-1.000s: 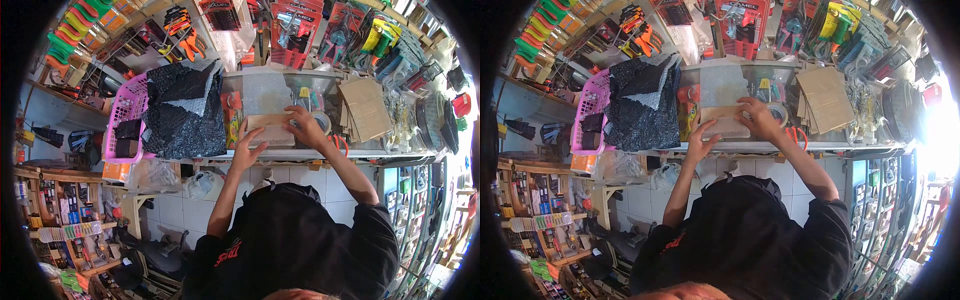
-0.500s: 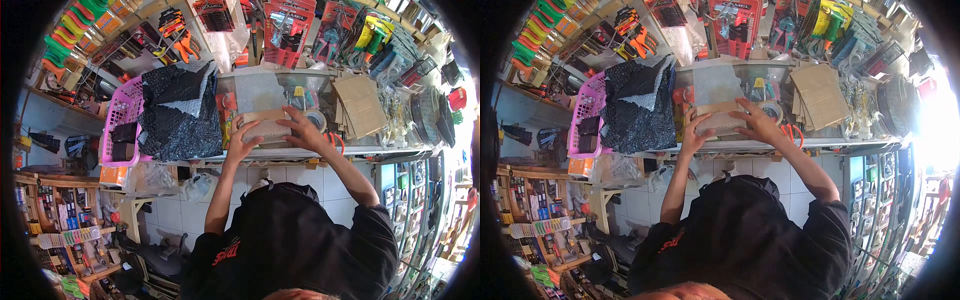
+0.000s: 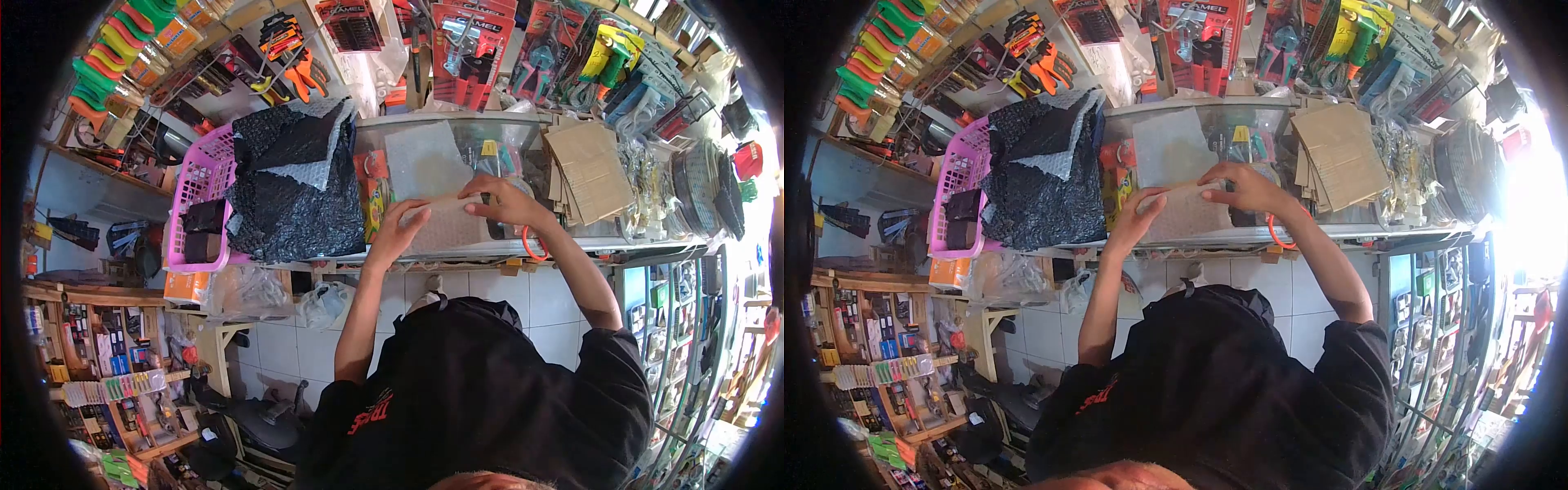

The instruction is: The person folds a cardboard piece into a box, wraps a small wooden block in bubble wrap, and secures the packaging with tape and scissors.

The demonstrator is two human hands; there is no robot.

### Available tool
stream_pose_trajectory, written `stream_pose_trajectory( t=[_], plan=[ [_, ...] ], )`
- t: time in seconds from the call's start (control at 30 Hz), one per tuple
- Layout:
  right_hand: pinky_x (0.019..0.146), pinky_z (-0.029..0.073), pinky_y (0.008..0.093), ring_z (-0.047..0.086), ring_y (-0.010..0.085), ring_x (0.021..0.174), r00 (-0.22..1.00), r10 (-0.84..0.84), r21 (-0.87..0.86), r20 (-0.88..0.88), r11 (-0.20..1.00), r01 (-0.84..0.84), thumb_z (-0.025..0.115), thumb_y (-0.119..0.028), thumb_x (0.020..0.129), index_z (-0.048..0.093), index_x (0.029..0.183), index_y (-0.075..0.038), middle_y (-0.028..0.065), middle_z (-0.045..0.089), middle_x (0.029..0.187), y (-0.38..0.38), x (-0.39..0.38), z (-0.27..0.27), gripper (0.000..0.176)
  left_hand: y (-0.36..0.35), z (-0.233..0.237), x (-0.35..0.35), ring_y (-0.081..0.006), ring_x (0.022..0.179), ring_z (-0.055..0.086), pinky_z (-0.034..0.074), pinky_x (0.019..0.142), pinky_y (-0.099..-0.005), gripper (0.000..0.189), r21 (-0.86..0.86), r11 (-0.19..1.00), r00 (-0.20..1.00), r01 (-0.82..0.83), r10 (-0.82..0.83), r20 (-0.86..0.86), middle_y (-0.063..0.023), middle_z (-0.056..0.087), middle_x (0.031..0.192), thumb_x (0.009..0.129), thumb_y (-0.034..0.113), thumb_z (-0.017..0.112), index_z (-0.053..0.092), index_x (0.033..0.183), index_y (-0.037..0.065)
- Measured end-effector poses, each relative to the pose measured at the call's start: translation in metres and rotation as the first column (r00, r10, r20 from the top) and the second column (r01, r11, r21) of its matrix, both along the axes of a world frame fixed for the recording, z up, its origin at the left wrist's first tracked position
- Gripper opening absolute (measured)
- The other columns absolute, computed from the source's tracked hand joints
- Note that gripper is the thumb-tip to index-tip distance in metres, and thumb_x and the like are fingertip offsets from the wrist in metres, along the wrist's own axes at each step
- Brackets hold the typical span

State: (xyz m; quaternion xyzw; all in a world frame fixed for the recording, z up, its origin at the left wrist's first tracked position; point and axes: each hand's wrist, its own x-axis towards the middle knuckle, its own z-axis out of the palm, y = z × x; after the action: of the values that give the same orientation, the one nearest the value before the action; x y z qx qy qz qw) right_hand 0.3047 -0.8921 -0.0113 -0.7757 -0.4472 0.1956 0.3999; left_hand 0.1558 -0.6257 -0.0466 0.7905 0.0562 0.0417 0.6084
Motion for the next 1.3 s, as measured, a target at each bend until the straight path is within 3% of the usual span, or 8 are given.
stream_pose_trajectory(
  t=[0.03,0.23,0.33,0.53,0.63,0.73,0.97,1.3],
  plan=[
    [0.107,0.049,0.0439,0.063,0.0359,0.128,0.999,0.002,-0.040,-0.052,0.999,-0.004,0.076,-0.038,0.098,0.074,0.127,-0.007,0.0184,0.070,0.132,0.001,0.002,0.001,0.042,0.000,0.000,0.001,-0.0300,0.126,0.057,0.046,0.105,-0.0397,0.047,-0.108,0.994,0.995,-0.001,-0.010,-0.096,-0.0160,0.067,0.121,0.099,0.045,0.074,0.075,0.123,0.005],
    [0.107,0.047,0.0429,0.068,0.0345,0.117,0.997,0.075,-0.248,-0.032,0.965,-0.081,0.058,-0.049,0.107,0.077,0.122,-0.008,0.0140,0.076,0.122,0.008,0.020,-0.008,0.048,0.004,-0.011,0.019,-0.0351,0.120,0.063,0.046,0.104,-0.0415,0.059,0.284,0.958,0.992,-0.048,0.078,-0.095,-0.0220,0.072,0.118,0.098,0.058,0.069,0.080,0.112,0.001],
    [0.094,0.052,0.0385,0.070,0.0313,0.104,0.989,0.082,-0.173,-0.121,0.980,-0.103,0.063,-0.041,0.106,0.075,0.117,0.000,0.0168,0.076,0.110,0.011,0.025,-0.007,0.045,0.006,-0.018,0.025,-0.0383,0.121,0.064,0.048,0.103,-0.0427,0.065,0.104,0.993,0.977,-0.058,0.078,-0.198,-0.0244,0.074,0.114,0.096,0.062,0.069,0.080,0.110,-0.001],
    [0.102,0.048,0.0425,0.068,0.0313,0.117,0.984,-0.002,-0.376,-0.177,0.924,-0.066,0.059,-0.050,0.107,0.077,0.117,-0.003,0.0178,0.075,0.116,0.015,0.025,0.006,0.051,0.006,-0.021,0.020,-0.0365,0.120,0.066,0.050,0.101,-0.0425,0.071,0.108,0.984,0.963,-0.140,0.161,-0.216,-0.0241,0.071,0.125,0.093,0.062,0.073,0.077,0.118,-0.004],
    [0.115,0.040,0.0473,0.066,0.0379,0.122,0.999,0.042,-0.364,-0.022,0.930,-0.047,0.069,-0.055,0.098,0.076,0.121,-0.007,0.0196,0.074,0.122,0.015,0.024,0.006,0.053,0.005,-0.018,0.019,-0.0348,0.120,0.067,0.050,0.102,-0.0411,0.074,0.126,0.981,0.959,-0.144,0.170,-0.226,-0.0243,0.069,0.129,0.092,0.062,0.075,0.075,0.121,-0.006],
    [0.117,0.037,0.0529,0.059,0.0384,0.132,0.907,-0.030,-0.034,0.421,0.998,0.049,0.075,-0.053,0.093,0.069,0.128,-0.007,0.0201,0.067,0.135,0.016,0.003,0.021,0.058,0.001,-0.008,0.016,-0.0343,0.119,0.067,0.049,0.103,-0.0400,0.075,0.076,0.986,0.954,-0.146,0.161,-0.253,-0.0244,0.069,0.128,0.092,0.062,0.075,0.074,0.121,-0.008],
    [0.115,0.038,0.0515,0.055,0.0395,0.132,0.791,0.252,-0.162,0.557,0.968,-0.194,0.088,-0.044,0.077,0.054,0.128,-0.007,0.0175,0.056,0.138,0.038,-0.050,0.040,0.072,0.009,-0.030,0.022,-0.0327,0.118,0.067,0.049,0.101,-0.0383,0.067,0.066,0.993,0.972,-0.098,0.110,-0.208,-0.0228,0.070,0.125,0.096,0.058,0.073,0.076,0.120,-0.005],
    [0.090,0.053,0.0499,0.067,0.0385,0.108,0.897,0.397,-0.276,0.193,0.899,-0.339,0.094,-0.037,0.069,0.058,0.120,-0.012,0.0134,0.062,0.122,0.061,-0.004,0.033,0.066,0.007,-0.027,0.025,-0.0290,0.122,0.062,0.048,0.103,-0.0375,0.064,-0.154,0.977,0.964,-0.149,0.109,-0.241,-0.0191,0.067,0.129,0.100,0.051,0.070,0.064,0.139,0.001]
  ],
)
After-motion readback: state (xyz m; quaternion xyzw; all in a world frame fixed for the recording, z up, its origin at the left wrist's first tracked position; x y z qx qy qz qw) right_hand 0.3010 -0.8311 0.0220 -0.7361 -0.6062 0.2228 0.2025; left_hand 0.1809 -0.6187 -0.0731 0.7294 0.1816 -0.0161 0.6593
